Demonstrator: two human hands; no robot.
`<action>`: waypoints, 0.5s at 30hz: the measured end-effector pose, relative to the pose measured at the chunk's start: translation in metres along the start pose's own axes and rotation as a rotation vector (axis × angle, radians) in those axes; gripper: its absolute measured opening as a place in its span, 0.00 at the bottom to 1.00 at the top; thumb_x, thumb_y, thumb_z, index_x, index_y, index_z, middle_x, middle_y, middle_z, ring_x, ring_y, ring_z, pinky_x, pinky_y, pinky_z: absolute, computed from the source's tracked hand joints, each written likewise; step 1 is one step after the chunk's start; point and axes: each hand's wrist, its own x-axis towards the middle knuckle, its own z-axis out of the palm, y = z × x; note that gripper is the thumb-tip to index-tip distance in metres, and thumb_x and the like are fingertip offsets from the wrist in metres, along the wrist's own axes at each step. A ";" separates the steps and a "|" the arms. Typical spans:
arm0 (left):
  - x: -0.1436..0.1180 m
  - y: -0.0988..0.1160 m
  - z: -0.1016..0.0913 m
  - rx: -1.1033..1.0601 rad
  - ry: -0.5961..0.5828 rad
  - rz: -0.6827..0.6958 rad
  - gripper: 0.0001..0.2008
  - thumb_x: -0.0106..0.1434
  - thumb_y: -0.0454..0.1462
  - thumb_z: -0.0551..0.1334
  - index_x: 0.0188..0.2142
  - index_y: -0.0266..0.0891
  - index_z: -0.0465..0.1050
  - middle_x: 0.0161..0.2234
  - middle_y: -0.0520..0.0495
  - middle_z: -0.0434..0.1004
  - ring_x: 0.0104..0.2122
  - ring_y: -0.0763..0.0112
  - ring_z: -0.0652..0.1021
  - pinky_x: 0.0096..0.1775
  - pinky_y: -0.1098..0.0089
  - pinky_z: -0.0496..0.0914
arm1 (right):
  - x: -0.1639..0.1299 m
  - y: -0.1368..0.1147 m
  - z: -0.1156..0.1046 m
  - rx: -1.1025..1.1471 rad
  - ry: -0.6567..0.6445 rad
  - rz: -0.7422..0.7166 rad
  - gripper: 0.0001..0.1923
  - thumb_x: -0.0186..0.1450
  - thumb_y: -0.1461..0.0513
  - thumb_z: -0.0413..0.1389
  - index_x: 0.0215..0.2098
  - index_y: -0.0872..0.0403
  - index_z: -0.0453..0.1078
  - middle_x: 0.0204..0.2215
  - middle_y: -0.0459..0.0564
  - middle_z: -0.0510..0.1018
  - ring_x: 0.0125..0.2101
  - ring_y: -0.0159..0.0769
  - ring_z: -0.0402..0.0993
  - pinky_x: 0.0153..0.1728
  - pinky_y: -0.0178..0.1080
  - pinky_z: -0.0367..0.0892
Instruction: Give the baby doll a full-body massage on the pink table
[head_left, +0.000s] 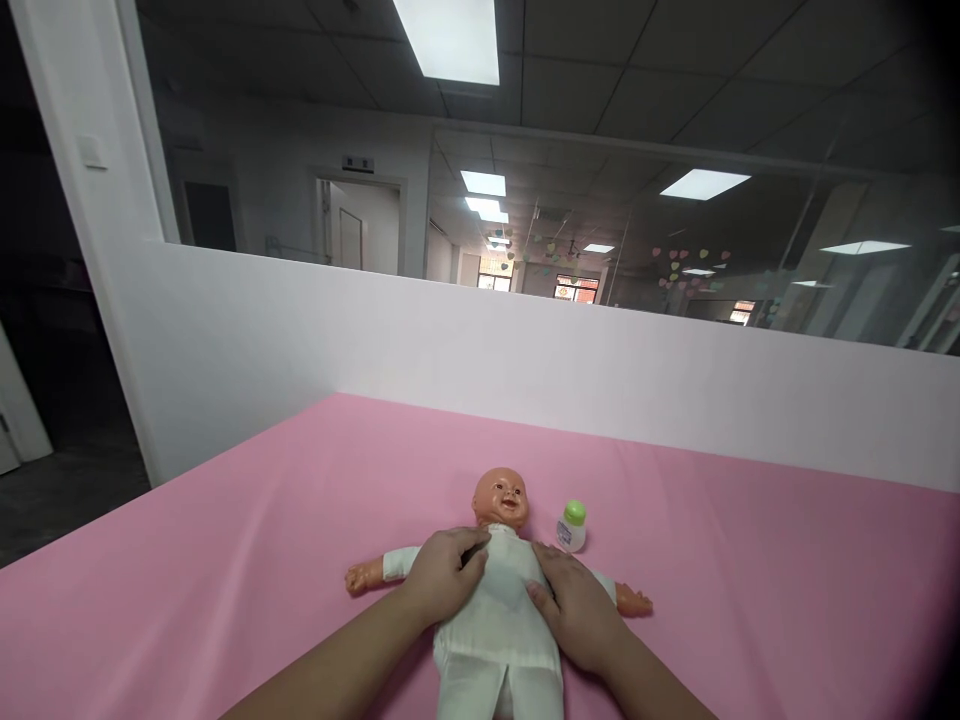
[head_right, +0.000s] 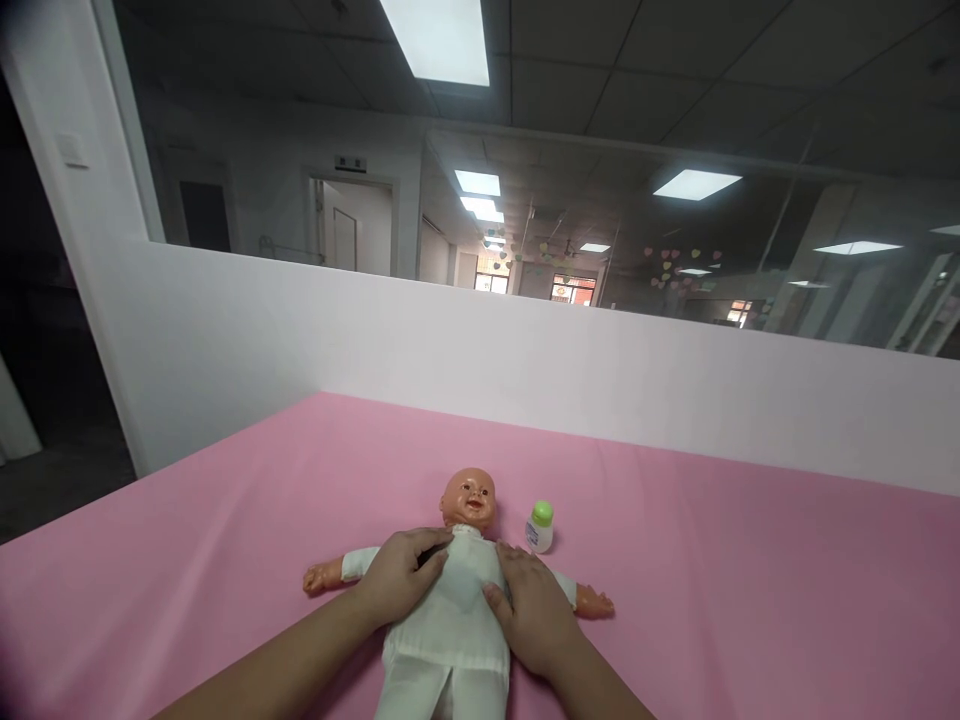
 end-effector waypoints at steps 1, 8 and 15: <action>0.000 0.000 0.000 0.002 -0.003 -0.001 0.21 0.70 0.38 0.59 0.58 0.44 0.83 0.57 0.47 0.85 0.56 0.57 0.83 0.62 0.57 0.74 | 0.000 0.000 0.000 -0.006 0.000 0.005 0.40 0.78 0.42 0.46 0.78 0.56 0.59 0.75 0.58 0.64 0.75 0.52 0.59 0.76 0.53 0.51; 0.002 -0.003 -0.003 0.056 -0.027 -0.021 0.23 0.72 0.36 0.54 0.58 0.45 0.82 0.56 0.47 0.86 0.55 0.58 0.84 0.60 0.58 0.74 | -0.001 -0.003 -0.007 -0.023 0.021 0.007 0.32 0.79 0.52 0.44 0.75 0.56 0.64 0.72 0.57 0.70 0.72 0.48 0.65 0.74 0.51 0.55; 0.002 -0.004 -0.014 0.109 -0.130 -0.015 0.30 0.65 0.32 0.55 0.64 0.48 0.79 0.62 0.47 0.82 0.60 0.56 0.81 0.64 0.57 0.72 | -0.005 -0.006 -0.020 -0.021 0.037 -0.032 0.28 0.76 0.61 0.45 0.70 0.54 0.72 0.67 0.58 0.76 0.67 0.49 0.72 0.71 0.50 0.59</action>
